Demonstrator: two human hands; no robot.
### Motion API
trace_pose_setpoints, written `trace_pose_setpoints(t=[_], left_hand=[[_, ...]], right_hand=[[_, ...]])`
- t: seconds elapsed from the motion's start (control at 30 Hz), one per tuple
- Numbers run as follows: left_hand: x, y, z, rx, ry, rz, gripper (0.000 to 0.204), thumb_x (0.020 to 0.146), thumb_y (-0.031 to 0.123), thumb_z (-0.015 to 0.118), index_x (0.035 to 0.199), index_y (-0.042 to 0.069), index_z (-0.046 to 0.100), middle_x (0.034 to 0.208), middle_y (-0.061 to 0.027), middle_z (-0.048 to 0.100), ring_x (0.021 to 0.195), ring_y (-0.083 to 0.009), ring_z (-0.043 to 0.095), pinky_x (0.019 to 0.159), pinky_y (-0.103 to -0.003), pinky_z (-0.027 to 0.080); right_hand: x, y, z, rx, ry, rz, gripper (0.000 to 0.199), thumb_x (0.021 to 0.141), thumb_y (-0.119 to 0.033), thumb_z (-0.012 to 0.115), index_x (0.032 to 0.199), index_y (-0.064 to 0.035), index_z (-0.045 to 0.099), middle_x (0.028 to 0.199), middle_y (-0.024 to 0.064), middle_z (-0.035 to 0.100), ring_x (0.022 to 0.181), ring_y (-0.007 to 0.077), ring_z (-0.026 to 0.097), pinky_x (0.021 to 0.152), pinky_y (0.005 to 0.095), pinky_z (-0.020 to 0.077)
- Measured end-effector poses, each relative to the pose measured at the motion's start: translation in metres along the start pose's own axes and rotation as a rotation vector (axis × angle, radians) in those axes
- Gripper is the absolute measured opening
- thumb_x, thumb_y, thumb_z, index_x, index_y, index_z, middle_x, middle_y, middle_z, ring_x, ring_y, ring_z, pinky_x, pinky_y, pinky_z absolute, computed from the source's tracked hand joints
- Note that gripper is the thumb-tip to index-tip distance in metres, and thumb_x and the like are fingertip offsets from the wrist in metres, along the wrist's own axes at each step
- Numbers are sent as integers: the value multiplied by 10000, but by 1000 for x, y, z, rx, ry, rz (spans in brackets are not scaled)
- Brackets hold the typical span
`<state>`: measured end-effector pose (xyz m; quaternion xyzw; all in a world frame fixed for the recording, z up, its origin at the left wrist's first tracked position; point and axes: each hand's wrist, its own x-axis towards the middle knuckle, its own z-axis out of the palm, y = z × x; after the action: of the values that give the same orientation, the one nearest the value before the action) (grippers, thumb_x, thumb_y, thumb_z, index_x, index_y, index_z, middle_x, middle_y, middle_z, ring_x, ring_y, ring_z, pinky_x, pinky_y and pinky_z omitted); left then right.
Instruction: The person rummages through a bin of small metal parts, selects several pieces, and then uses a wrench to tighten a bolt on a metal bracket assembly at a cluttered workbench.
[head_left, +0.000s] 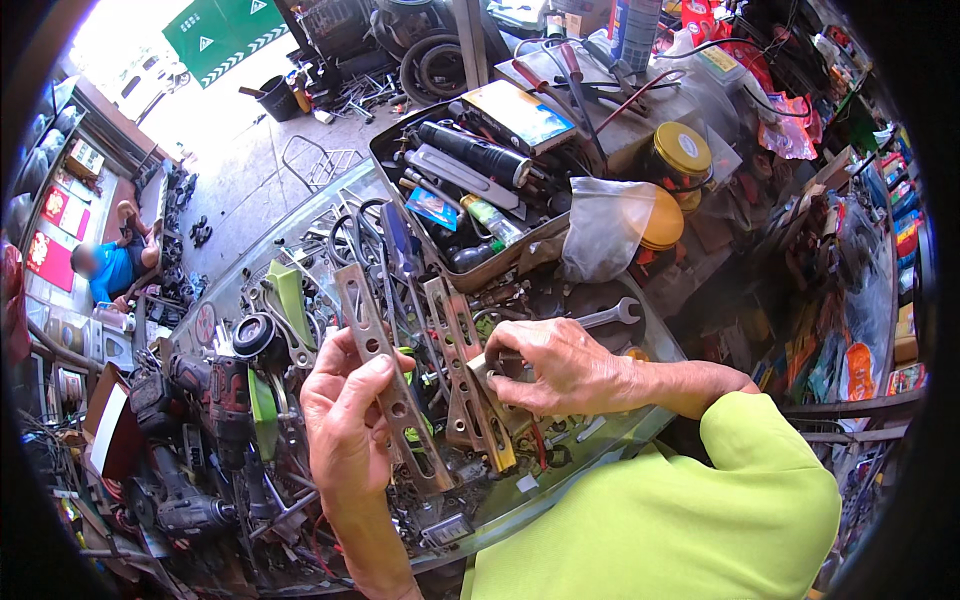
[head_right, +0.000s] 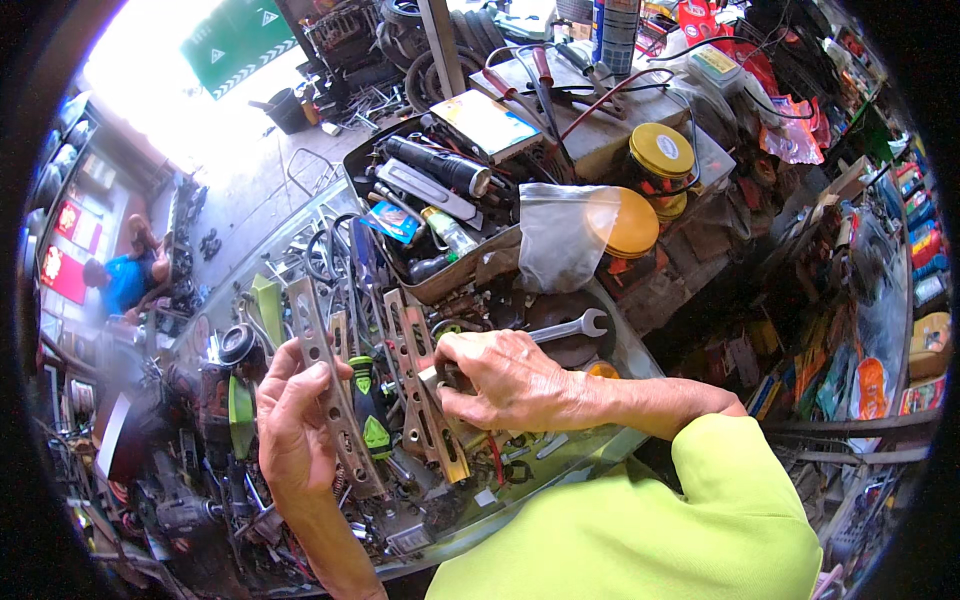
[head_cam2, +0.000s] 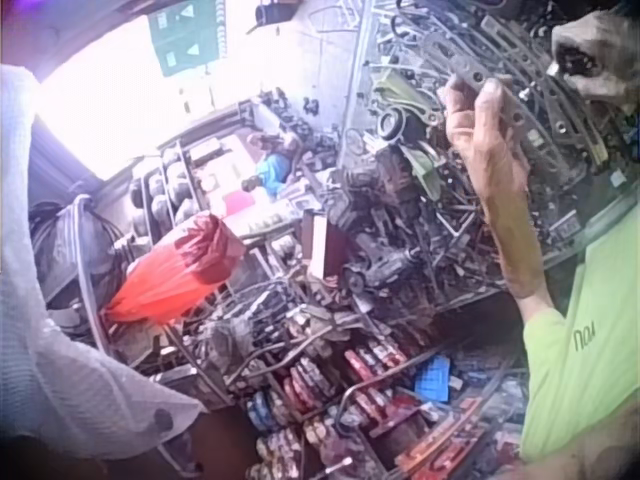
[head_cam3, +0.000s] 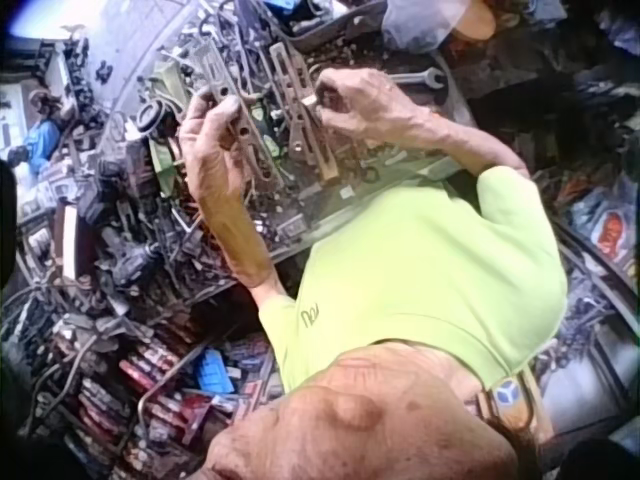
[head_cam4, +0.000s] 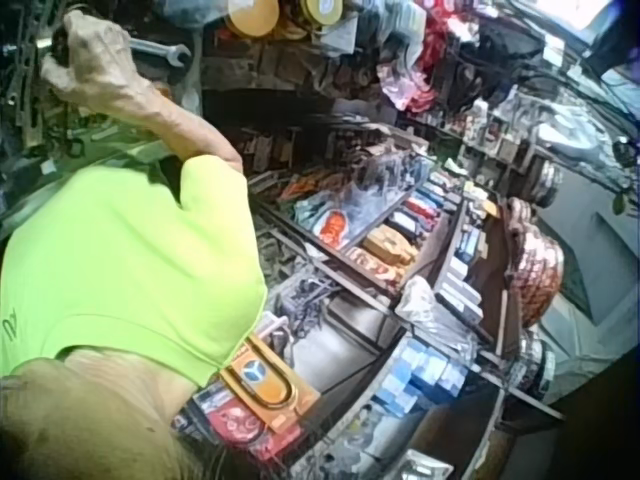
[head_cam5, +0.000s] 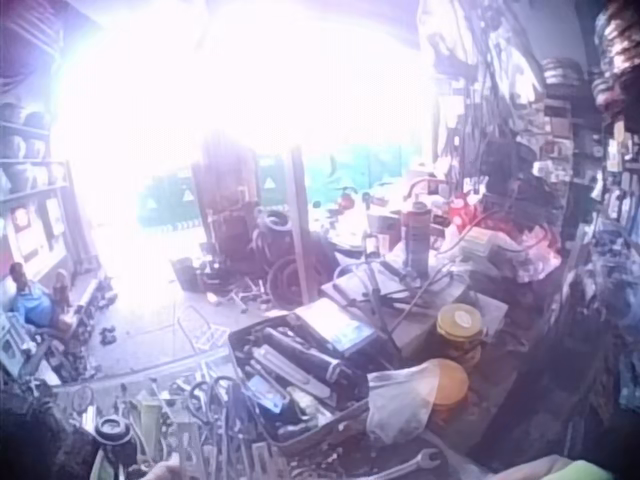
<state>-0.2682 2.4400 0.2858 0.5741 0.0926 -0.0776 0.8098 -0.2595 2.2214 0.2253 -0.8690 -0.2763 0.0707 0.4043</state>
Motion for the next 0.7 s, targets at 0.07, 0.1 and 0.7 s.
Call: trace_pose_setpoints(t=[0.07, 0.1, 0.7], left_hand=[[-2, 1, 2, 23, -14, -5, 284, 815, 59, 570, 1087, -12, 537, 839, -93, 635, 698, -112, 613, 635, -218, 508], [-2, 2, 2, 34, -22, -8, 287, 810, 57, 571, 1086, -13, 538, 844, -95, 636, 701, -113, 613, 648, -223, 508], [-5, 8, -3, -19, -9, 13, 244, 811, 54, 607, 1046, 9, 559, 832, -84, 648, 691, -90, 611, 580, -193, 481]], right_hand=[[0, 1, 0, -1, 8, 15, 439, 806, -340, 657, 1053, 2, 538, 817, 194, 611, 801, 346, 626, 703, 420, 507], [1, 3, 2, -18, 29, 7, 436, 808, -346, 655, 1044, 2, 540, 803, 190, 613, 786, 346, 629, 694, 421, 507], [9, -1, -21, 389, -232, 157, 397, 737, -310, 739, 903, 18, 589, 723, 69, 605, 680, 135, 561, 631, 312, 458]])
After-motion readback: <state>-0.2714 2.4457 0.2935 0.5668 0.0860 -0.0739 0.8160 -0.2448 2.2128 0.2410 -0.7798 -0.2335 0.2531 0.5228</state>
